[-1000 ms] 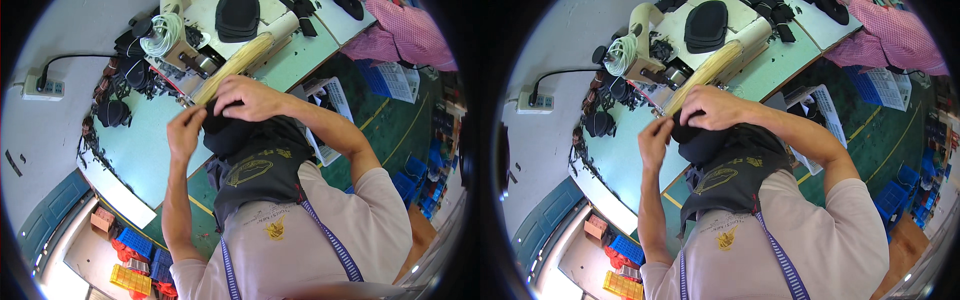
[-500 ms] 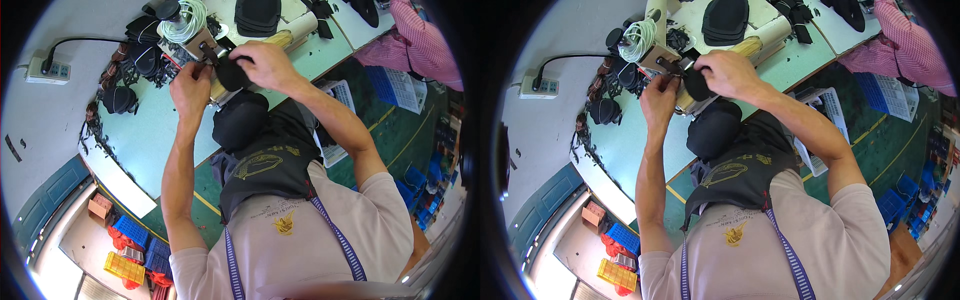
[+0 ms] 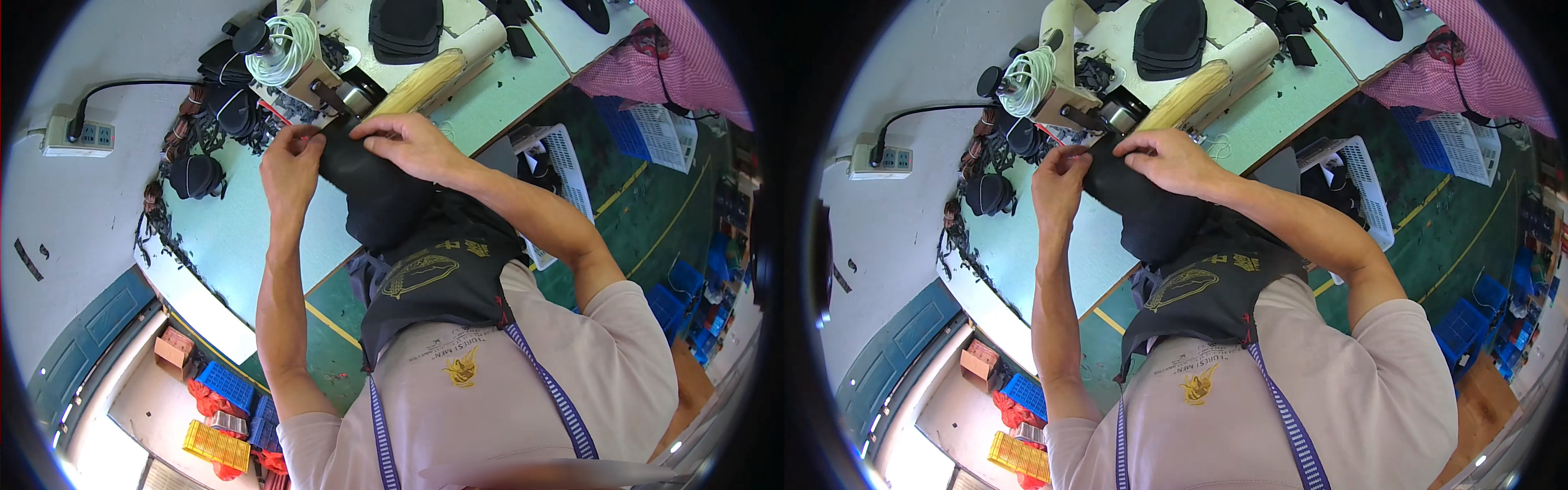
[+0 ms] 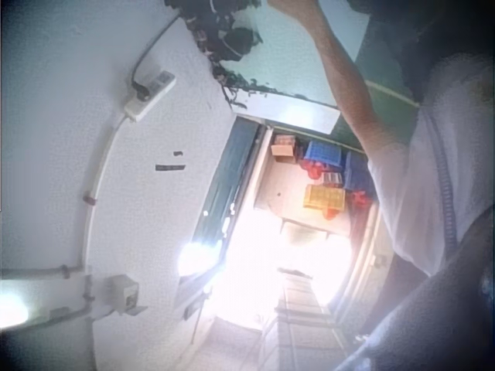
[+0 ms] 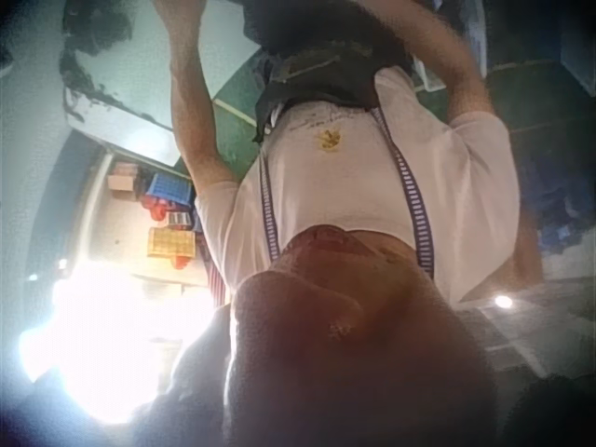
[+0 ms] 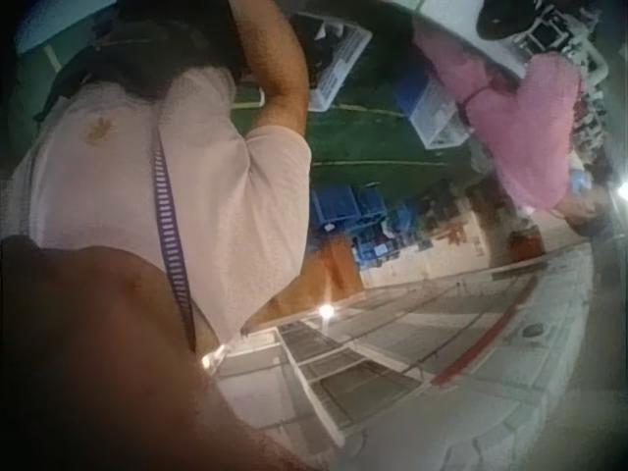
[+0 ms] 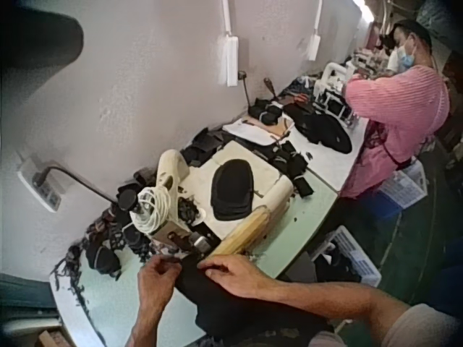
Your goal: Stitching and assembly of shoe components using an industrial sewing machine.
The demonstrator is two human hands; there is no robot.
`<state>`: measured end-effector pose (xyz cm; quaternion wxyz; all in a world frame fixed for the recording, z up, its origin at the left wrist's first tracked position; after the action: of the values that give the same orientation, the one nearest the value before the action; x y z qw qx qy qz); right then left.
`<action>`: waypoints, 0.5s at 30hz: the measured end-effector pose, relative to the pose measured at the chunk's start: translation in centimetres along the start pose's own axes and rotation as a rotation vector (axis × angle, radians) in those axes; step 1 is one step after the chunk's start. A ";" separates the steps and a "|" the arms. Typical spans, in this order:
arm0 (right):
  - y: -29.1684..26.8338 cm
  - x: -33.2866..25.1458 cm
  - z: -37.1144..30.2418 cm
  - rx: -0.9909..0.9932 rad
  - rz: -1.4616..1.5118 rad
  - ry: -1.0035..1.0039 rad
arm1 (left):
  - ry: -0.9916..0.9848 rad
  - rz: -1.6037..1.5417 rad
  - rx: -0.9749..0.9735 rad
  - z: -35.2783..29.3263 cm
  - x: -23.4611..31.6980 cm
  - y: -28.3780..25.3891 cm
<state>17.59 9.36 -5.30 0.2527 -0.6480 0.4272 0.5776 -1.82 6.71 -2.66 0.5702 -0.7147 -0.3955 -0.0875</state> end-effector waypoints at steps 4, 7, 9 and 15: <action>-2.1 -2.7 -0.3 0.112 -0.268 -0.055 | -0.028 -0.281 -0.031 0.1 1.9 1.7; -3.1 -3.2 -1.1 0.143 -0.261 -0.060 | -0.009 -0.396 -0.081 -0.6 1.3 2.4; -2.5 -2.8 -2.0 0.106 -0.004 -0.009 | -0.025 -0.367 -0.131 -1.3 0.9 2.2; 1.2 -0.5 -2.5 0.053 0.175 0.163 | -0.009 -0.105 -0.168 0.0 -1.1 1.3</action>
<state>17.92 6.81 -4.12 0.1829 -0.6461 0.5163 0.5315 -1.71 6.11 -4.29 0.5011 -0.7388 -0.4261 -0.1468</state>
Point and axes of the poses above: each hand's wrist, its own z-axis towards the middle knuckle, its own y-axis out of the palm, x = y × z, the point moved 7 cm from there along z, towards the middle knuckle, and after that the axes turned 12 degrees about z, right-handed, at the moved point
